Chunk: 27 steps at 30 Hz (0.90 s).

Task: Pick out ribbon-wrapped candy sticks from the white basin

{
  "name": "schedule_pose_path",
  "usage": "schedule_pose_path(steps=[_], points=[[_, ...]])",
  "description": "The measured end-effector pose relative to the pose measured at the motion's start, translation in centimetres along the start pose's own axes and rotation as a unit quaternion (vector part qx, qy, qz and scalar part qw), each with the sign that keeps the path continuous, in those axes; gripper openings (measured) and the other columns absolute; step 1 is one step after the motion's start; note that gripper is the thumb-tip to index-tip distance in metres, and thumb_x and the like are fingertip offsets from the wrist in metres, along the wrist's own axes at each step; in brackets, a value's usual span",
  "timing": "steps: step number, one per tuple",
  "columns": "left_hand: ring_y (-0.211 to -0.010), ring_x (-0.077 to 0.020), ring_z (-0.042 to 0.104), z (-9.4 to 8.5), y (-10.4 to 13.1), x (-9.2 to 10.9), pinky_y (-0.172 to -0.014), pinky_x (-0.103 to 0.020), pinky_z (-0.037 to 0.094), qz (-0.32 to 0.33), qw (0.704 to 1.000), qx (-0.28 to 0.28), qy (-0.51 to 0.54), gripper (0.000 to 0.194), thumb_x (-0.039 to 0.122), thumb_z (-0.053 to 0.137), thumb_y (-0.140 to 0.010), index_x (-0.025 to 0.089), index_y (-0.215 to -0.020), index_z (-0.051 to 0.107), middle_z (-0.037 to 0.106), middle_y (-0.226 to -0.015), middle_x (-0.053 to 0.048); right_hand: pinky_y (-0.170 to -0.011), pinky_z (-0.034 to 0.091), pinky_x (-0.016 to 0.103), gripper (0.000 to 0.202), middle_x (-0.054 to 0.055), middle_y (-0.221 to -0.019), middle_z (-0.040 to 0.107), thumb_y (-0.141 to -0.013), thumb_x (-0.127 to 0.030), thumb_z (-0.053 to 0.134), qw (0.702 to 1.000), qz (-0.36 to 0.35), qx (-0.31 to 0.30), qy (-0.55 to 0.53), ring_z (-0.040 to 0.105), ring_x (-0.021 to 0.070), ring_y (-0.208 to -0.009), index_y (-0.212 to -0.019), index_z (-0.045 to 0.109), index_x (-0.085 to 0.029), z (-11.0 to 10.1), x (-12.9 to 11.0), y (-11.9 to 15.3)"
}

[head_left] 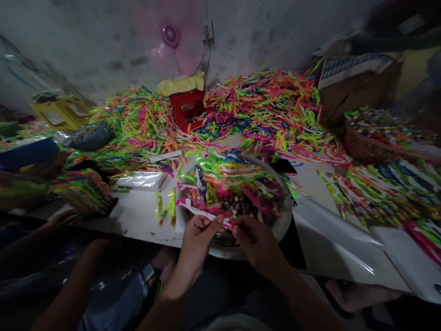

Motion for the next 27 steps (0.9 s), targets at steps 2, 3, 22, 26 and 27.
schedule_pose_path(steps=[2, 3, 22, 26, 27], points=[[-0.056, -0.0090, 0.058, -1.2, -0.3, 1.5, -0.056, -0.018, 0.046, 0.030, 0.999, 0.010, -0.027, 0.026, 0.029, 0.078, -0.061, 0.014, -0.062, 0.056, 0.063, -0.059, 0.002, -0.062, 0.039, 0.021, 0.020, 0.000, -0.074, 0.061, -0.089, -0.035, 0.048, 0.999, -0.005, -0.044, 0.029, 0.056, 0.0125, -0.068, -0.087, 0.060, -0.019, 0.4, -0.1, -0.6], [-0.053, -0.0085, 0.056, -2.2, -0.7, 2.6, -0.054, -0.017, 0.045, 0.057, 0.997, 0.025, -0.040, 0.025, 0.029, 0.078, -0.061, 0.014, -0.068, 0.058, 0.062, -0.058, 0.003, -0.064, 0.039, 0.022, 0.019, 0.001, -0.077, 0.064, -0.087, -0.036, 0.051, 0.996, -0.015, -0.068, 0.064, 0.058, 0.0133, -0.071, -0.089, 0.062, -0.020, 0.7, -0.2, -0.9], [-0.072, -0.0192, 0.056, -11.0, -9.1, 6.3, -0.064, -0.027, 0.040, 0.183, 0.852, 0.072, -0.485, 0.042, 0.048, 0.047, -0.080, 0.015, -0.099, 0.065, 0.067, -0.086, -0.009, -0.065, 0.035, 0.022, 0.010, 0.003, -0.080, 0.067, -0.080, -0.025, 0.059, 0.958, -0.140, -0.164, 0.189, 0.060, 0.0152, -0.076, -0.082, 0.064, -0.017, 2.8, -1.4, -2.4], [-0.055, -0.0146, 0.045, -7.6, -10.0, 5.9, -0.056, -0.025, 0.034, 0.183, 0.863, 0.057, -0.468, 0.033, 0.048, 0.059, -0.071, 0.016, -0.062, 0.063, 0.055, -0.055, -0.001, -0.065, 0.036, 0.021, 0.009, 0.001, -0.081, 0.066, -0.083, -0.022, 0.056, 0.966, -0.151, -0.157, 0.137, 0.059, 0.0133, -0.075, -0.089, 0.060, -0.018, 2.6, -2.4, -2.1], [-0.055, -0.0142, 0.045, -7.4, -10.1, 5.7, -0.055, -0.025, 0.034, 0.181, 0.868, 0.061, -0.458, 0.033, 0.048, 0.060, -0.070, 0.016, -0.060, 0.061, 0.054, -0.053, 0.000, -0.064, 0.036, 0.020, 0.009, 0.000, -0.081, 0.066, -0.083, -0.022, 0.055, 0.969, -0.145, -0.155, 0.123, 0.059, 0.0127, -0.073, -0.091, 0.059, -0.018, 2.4, -2.4, -2.1]])
Point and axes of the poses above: each hand's wrist, its own y-axis away from the middle knuckle, its own z-axis out of the palm, x = y × z, the point moved 7 cm from there along -y, towards the middle knuckle
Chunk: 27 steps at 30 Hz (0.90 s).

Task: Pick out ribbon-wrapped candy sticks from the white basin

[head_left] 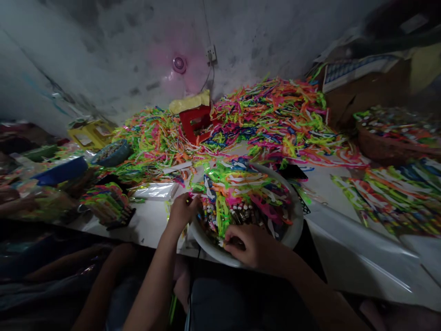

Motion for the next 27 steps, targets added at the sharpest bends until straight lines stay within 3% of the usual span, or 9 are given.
schedule_pose_path(steps=[5, 8, 10, 14, 16, 18, 20, 24, 27], points=[[-0.070, -0.0164, 0.055, -2.6, 1.9, -0.9, -0.063, -0.024, 0.041, -0.039, 0.993, 0.060, 0.091, 0.032, 0.047, 0.055, -0.075, 0.016, -0.084, 0.060, 0.063, -0.075, -0.003, -0.069, 0.040, 0.022, 0.013, 0.002, -0.086, 0.065, -0.087, -0.020, 0.048, 1.000, 0.003, 0.014, -0.016, 0.060, 0.0146, -0.078, -0.099, 0.055, -0.019, -0.7, -0.1, 0.3], [-0.068, -0.0159, 0.054, -5.1, 4.4, -1.6, -0.063, -0.024, 0.041, -0.086, 0.973, 0.112, 0.181, 0.023, 0.040, 0.060, -0.074, 0.018, -0.080, 0.057, 0.061, -0.070, 0.000, -0.083, 0.042, 0.027, 0.025, 0.007, -0.106, 0.061, -0.091, -0.018, 0.039, 0.998, 0.003, 0.062, -0.021, 0.057, 0.0169, -0.097, -0.113, 0.050, -0.019, -1.5, 0.0, 0.3], [-0.066, -0.0149, 0.053, -5.4, 6.0, -1.1, -0.062, -0.023, 0.041, -0.094, 0.967, 0.109, 0.210, 0.019, 0.036, 0.062, -0.072, 0.019, -0.073, 0.055, 0.060, -0.066, 0.001, -0.090, 0.041, 0.031, 0.029, 0.010, -0.116, 0.057, -0.092, -0.021, 0.036, 0.994, 0.025, 0.099, -0.034, 0.054, 0.0188, -0.107, -0.119, 0.047, -0.018, -1.7, 0.2, 0.4], [-0.064, -0.0153, 0.058, -1.5, 8.9, 0.6, -0.064, -0.025, 0.045, -0.155, 0.919, 0.014, 0.361, 0.019, 0.036, 0.063, -0.071, 0.018, -0.074, 0.057, 0.063, -0.065, 0.000, -0.091, 0.044, 0.037, 0.044, 0.015, -0.121, 0.054, -0.085, -0.036, 0.050, 0.978, 0.083, 0.183, -0.057, 0.052, 0.0251, -0.111, -0.124, 0.046, -0.016, -1.7, 1.1, 0.6], [-0.064, -0.0152, 0.060, 1.3, 10.1, 2.0, -0.067, -0.026, 0.047, -0.192, 0.877, -0.057, 0.438, 0.018, 0.032, 0.064, -0.069, 0.016, -0.076, 0.059, 0.064, -0.065, -0.002, -0.081, 0.048, 0.034, 0.040, 0.013, -0.106, 0.061, -0.083, -0.040, 0.052, 0.964, 0.110, 0.228, -0.080, 0.059, 0.0238, -0.096, -0.114, 0.053, -0.015, -1.9, 1.7, 0.8], [-0.066, -0.0143, 0.061, 3.0, 10.8, 3.6, -0.068, -0.025, 0.047, -0.188, 0.861, -0.102, 0.462, 0.014, 0.027, 0.065, -0.069, 0.016, -0.074, 0.058, 0.065, -0.067, -0.002, -0.062, 0.048, 0.028, 0.033, 0.007, -0.079, 0.063, -0.083, -0.043, 0.051, 0.951, 0.141, 0.254, -0.108, 0.060, 0.0188, -0.070, -0.099, 0.059, -0.015, -2.3, 2.6, 0.8], [-0.068, -0.0136, 0.060, 3.3, 10.8, 4.9, -0.068, -0.024, 0.046, -0.158, 0.870, -0.117, 0.453, 0.013, 0.027, 0.064, -0.073, 0.018, -0.074, 0.055, 0.066, -0.074, -0.002, -0.052, 0.043, 0.024, 0.031, 0.001, -0.064, 0.056, -0.082, -0.044, 0.051, 0.943, 0.154, 0.268, -0.123, 0.053, 0.0147, -0.057, -0.092, 0.061, -0.015, -2.9, 3.3, 0.7], [-0.076, -0.0145, 0.059, 2.3, 9.7, 6.4, -0.070, -0.022, 0.044, -0.075, 0.934, -0.143, 0.317, 0.019, 0.032, 0.064, -0.075, 0.020, -0.090, 0.060, 0.066, -0.085, -0.002, -0.054, 0.041, 0.022, 0.027, 0.000, -0.065, 0.057, -0.082, -0.037, 0.051, 0.938, 0.136, 0.304, -0.097, 0.052, 0.0132, -0.057, -0.094, 0.061, -0.015, -4.9, 3.7, 0.5], [-0.086, -0.0184, 0.058, 1.8, 8.8, 6.9, -0.074, -0.023, 0.044, -0.012, 0.958, -0.185, 0.220, 0.026, 0.034, 0.062, -0.077, 0.020, -0.098, 0.066, 0.066, -0.092, -0.005, -0.053, 0.040, 0.022, 0.022, -0.001, -0.062, 0.057, -0.083, -0.034, 0.052, 0.947, 0.133, 0.286, -0.058, 0.051, 0.0125, -0.055, -0.092, 0.060, -0.015, -5.8, 3.3, 0.3]])
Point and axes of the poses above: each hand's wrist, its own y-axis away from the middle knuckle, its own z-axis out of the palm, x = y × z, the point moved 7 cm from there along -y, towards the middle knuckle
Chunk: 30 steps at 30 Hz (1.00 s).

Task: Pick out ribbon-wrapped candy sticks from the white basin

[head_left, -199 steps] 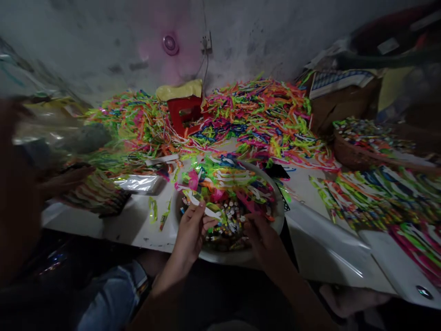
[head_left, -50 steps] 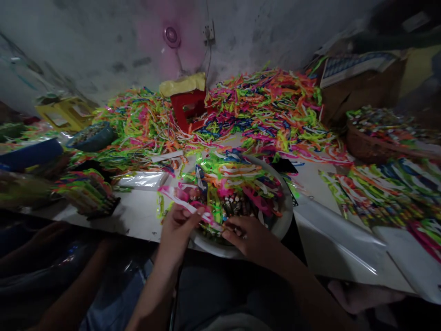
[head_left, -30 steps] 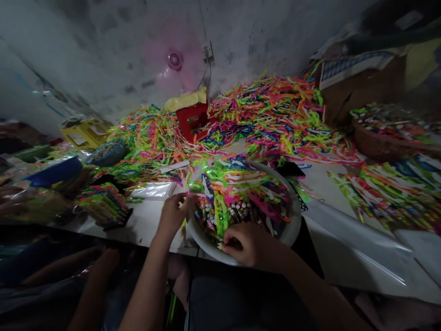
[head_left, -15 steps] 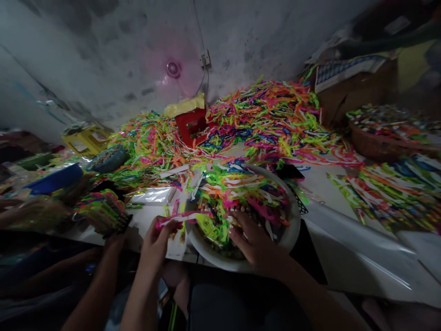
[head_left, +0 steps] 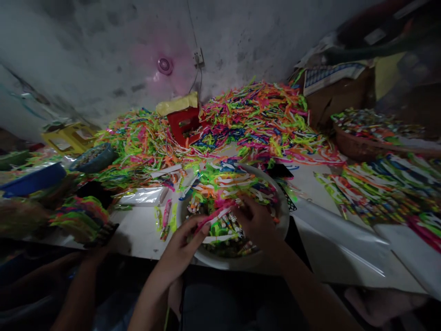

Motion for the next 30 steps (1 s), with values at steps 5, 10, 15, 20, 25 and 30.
schedule_pose_path(steps=[5, 10, 15, 20, 25, 30], points=[[-0.079, -0.0169, 0.057, 2.7, -0.4, 0.0, -0.070, -0.023, 0.043, 0.048, 0.991, -0.104, -0.076, 0.020, 0.030, 0.059, -0.079, 0.018, -0.094, 0.067, 0.064, -0.085, -0.005, -0.069, 0.043, 0.022, 0.021, 0.002, -0.090, 0.061, -0.087, -0.030, 0.048, 0.997, -0.056, -0.039, -0.045, 0.057, 0.0137, -0.077, -0.101, 0.057, -0.018, -0.1, -1.9, 0.6], [-0.063, -0.0096, 0.052, 4.5, -1.6, -1.7, -0.058, -0.018, 0.042, -0.011, 0.993, -0.030, 0.118, 0.020, 0.036, 0.061, -0.078, 0.016, -0.081, 0.060, 0.058, -0.072, 0.001, -0.070, 0.042, 0.025, 0.032, 0.003, -0.091, 0.058, -0.093, -0.040, 0.038, 0.997, -0.015, -0.006, -0.071, 0.054, 0.0155, -0.079, -0.117, 0.045, -0.021, -1.0, -1.0, 1.8], [-0.054, -0.0064, 0.059, 4.2, -2.4, -4.1, -0.053, -0.016, 0.049, -0.130, 0.921, 0.055, 0.363, 0.030, 0.028, 0.070, -0.072, 0.019, -0.097, 0.055, 0.064, -0.073, 0.002, -0.067, 0.040, 0.024, 0.025, 0.002, -0.084, 0.058, -0.095, -0.038, 0.033, 0.996, 0.018, -0.087, -0.016, 0.054, 0.0148, -0.075, -0.098, 0.051, -0.021, -0.3, 0.5, 3.5], [-0.062, -0.0082, 0.065, 3.4, -2.3, -4.4, -0.065, -0.020, 0.057, -0.110, 0.900, 0.111, 0.408, 0.029, 0.019, 0.075, -0.066, 0.017, -0.089, 0.057, 0.068, -0.079, 0.000, -0.061, 0.037, 0.023, 0.022, 0.000, -0.080, 0.061, -0.095, -0.035, 0.034, 0.987, 0.013, -0.138, 0.085, 0.056, 0.0150, -0.070, -0.098, 0.053, -0.023, 1.5, 1.0, 4.7], [-0.070, -0.0099, 0.067, 3.7, -1.9, -4.4, -0.067, -0.019, 0.057, -0.112, 0.904, 0.120, 0.394, 0.025, 0.021, 0.074, -0.068, 0.016, -0.088, 0.061, 0.069, -0.078, 0.001, -0.062, 0.036, 0.023, 0.019, 0.000, -0.082, 0.063, -0.093, -0.036, 0.040, 0.985, 0.000, -0.111, 0.133, 0.058, 0.0159, -0.073, -0.101, 0.053, -0.024, 1.8, 1.0, 4.7], [-0.075, -0.0113, 0.067, 3.9, -2.0, -4.1, -0.069, -0.021, 0.056, -0.105, 0.906, 0.105, 0.397, 0.023, 0.020, 0.074, -0.068, 0.017, -0.087, 0.061, 0.068, -0.076, 0.002, -0.062, 0.034, 0.023, 0.018, -0.001, -0.080, 0.064, -0.092, -0.034, 0.041, 0.976, -0.001, -0.117, 0.184, 0.060, 0.0167, -0.074, -0.101, 0.054, -0.026, 2.1, 1.0, 4.7]])
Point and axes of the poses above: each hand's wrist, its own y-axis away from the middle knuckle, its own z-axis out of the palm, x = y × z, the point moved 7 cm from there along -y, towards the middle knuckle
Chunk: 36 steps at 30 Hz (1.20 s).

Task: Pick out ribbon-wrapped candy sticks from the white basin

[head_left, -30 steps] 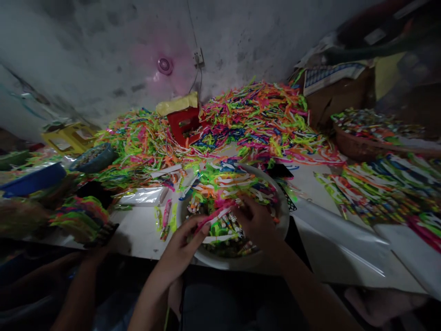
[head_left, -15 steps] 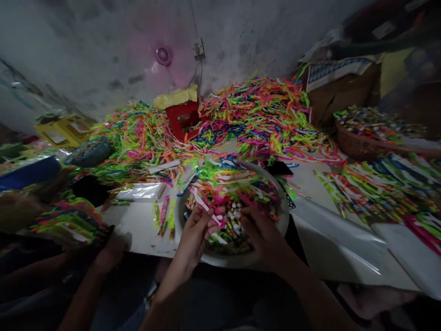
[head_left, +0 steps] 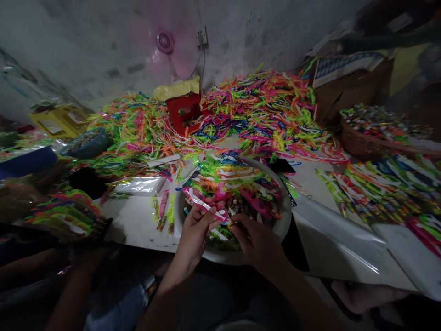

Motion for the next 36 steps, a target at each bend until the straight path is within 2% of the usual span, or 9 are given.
schedule_pose_path(steps=[6, 12, 16, 20, 24, 27, 30, 33, 36], points=[[-0.075, -0.0110, 0.065, 0.2, 0.0, 0.1, -0.070, -0.022, 0.053, 0.015, 1.000, -0.008, -0.012, 0.020, 0.023, 0.074, -0.068, 0.017, -0.081, 0.059, 0.065, -0.074, 0.003, -0.059, 0.030, 0.025, 0.018, 0.003, -0.075, 0.063, -0.089, -0.032, 0.043, 0.999, 0.009, 0.009, 0.051, 0.057, 0.0183, -0.070, -0.095, 0.058, -0.024, -0.1, -0.3, -0.2], [-0.061, -0.0043, 0.055, 0.5, 0.5, 0.4, -0.065, -0.015, 0.045, 0.027, 0.999, -0.019, 0.004, 0.027, 0.024, 0.076, -0.066, 0.015, -0.059, 0.051, 0.056, -0.061, 0.006, -0.055, 0.033, 0.021, 0.019, -0.002, -0.065, 0.054, -0.089, -0.033, 0.042, 0.978, 0.024, -0.081, -0.192, 0.048, 0.0121, -0.060, -0.091, 0.056, -0.019, 0.9, -0.1, -0.8], [-0.063, -0.0062, 0.054, 0.7, 1.2, 0.4, -0.067, -0.017, 0.043, 0.027, 0.999, -0.029, -0.008, 0.022, 0.024, 0.073, -0.069, 0.016, -0.064, 0.054, 0.056, -0.061, 0.006, -0.053, 0.032, 0.020, 0.024, -0.003, -0.064, 0.047, -0.089, -0.036, 0.043, 0.961, 0.026, -0.085, -0.263, 0.043, 0.0101, -0.060, -0.081, 0.053, -0.016, 1.2, 0.1, -1.1], [-0.063, -0.0074, 0.055, 0.9, 2.1, -0.2, -0.072, -0.020, 0.045, 0.023, 0.999, -0.036, -0.021, 0.019, 0.028, 0.071, -0.072, 0.017, -0.069, 0.055, 0.058, -0.062, 0.005, -0.054, 0.033, 0.020, 0.027, -0.002, -0.064, 0.047, -0.088, -0.039, 0.045, 0.966, 0.012, -0.064, -0.251, 0.044, 0.0104, -0.061, -0.077, 0.051, -0.015, 1.0, -0.4, -0.9], [-0.067, -0.0081, 0.058, 0.3, 2.5, 0.3, -0.071, -0.019, 0.045, 0.038, 0.998, -0.017, -0.050, 0.017, 0.027, 0.070, -0.072, 0.018, -0.077, 0.057, 0.062, -0.069, 0.003, -0.055, 0.034, 0.022, 0.026, -0.001, -0.065, 0.055, -0.088, -0.038, 0.045, 0.986, 0.001, -0.044, -0.161, 0.049, 0.0116, -0.061, -0.081, 0.058, -0.016, 0.5, -0.7, -0.6], [-0.072, -0.0114, 0.061, -1.9, 2.0, 3.3, -0.073, -0.022, 0.046, 0.082, 0.993, 0.023, -0.078, 0.031, 0.031, 0.071, -0.070, 0.019, -0.095, 0.058, 0.067, -0.077, 0.000, -0.066, 0.041, 0.024, 0.026, 0.002, -0.084, 0.065, -0.086, -0.041, 0.051, 0.994, -0.018, -0.076, -0.082, 0.059, 0.0152, -0.076, -0.097, 0.063, -0.020, 0.1, -0.4, -1.0], [-0.072, -0.0126, 0.062, -6.5, 0.6, 7.7, -0.070, -0.021, 0.046, 0.163, 0.969, 0.093, -0.160, 0.040, 0.040, 0.068, -0.071, 0.020, -0.104, 0.056, 0.069, -0.082, -0.001, -0.077, 0.041, 0.031, 0.025, 0.006, -0.094, 0.066, -0.084, -0.038, 0.056, 0.993, -0.016, -0.074, 0.092, 0.061, 0.0216, -0.088, -0.099, 0.065, -0.020, -1.0, 0.4, -2.0], [-0.068, -0.0145, 0.061, -12.2, -1.5, 10.4, -0.067, -0.024, 0.046, 0.183, 0.904, 0.164, -0.350, 0.046, 0.047, 0.065, -0.070, 0.018, -0.105, 0.055, 0.071, -0.086, -0.004, -0.074, 0.042, 0.032, 0.017, 0.006, -0.087, 0.068, -0.083, -0.031, 0.059, 0.973, -0.018, -0.111, 0.200, 0.063, 0.0237, -0.083, -0.094, 0.066, -0.021, -0.8, 0.4, -2.5], [-0.064, -0.0185, 0.064, -16.9, -4.0, 10.3, -0.064, -0.028, 0.047, 0.132, 0.804, 0.203, -0.543, 0.047, 0.044, 0.054, -0.077, 0.016, -0.115, 0.051, 0.072, -0.084, -0.008, -0.072, 0.043, 0.031, 0.021, 0.007, -0.086, 0.068, -0.080, -0.028, 0.063, 0.964, -0.037, -0.123, 0.233, 0.063, 0.0242, -0.083, -0.099, 0.062, -0.019, 0.1, -0.4, -2.4]])
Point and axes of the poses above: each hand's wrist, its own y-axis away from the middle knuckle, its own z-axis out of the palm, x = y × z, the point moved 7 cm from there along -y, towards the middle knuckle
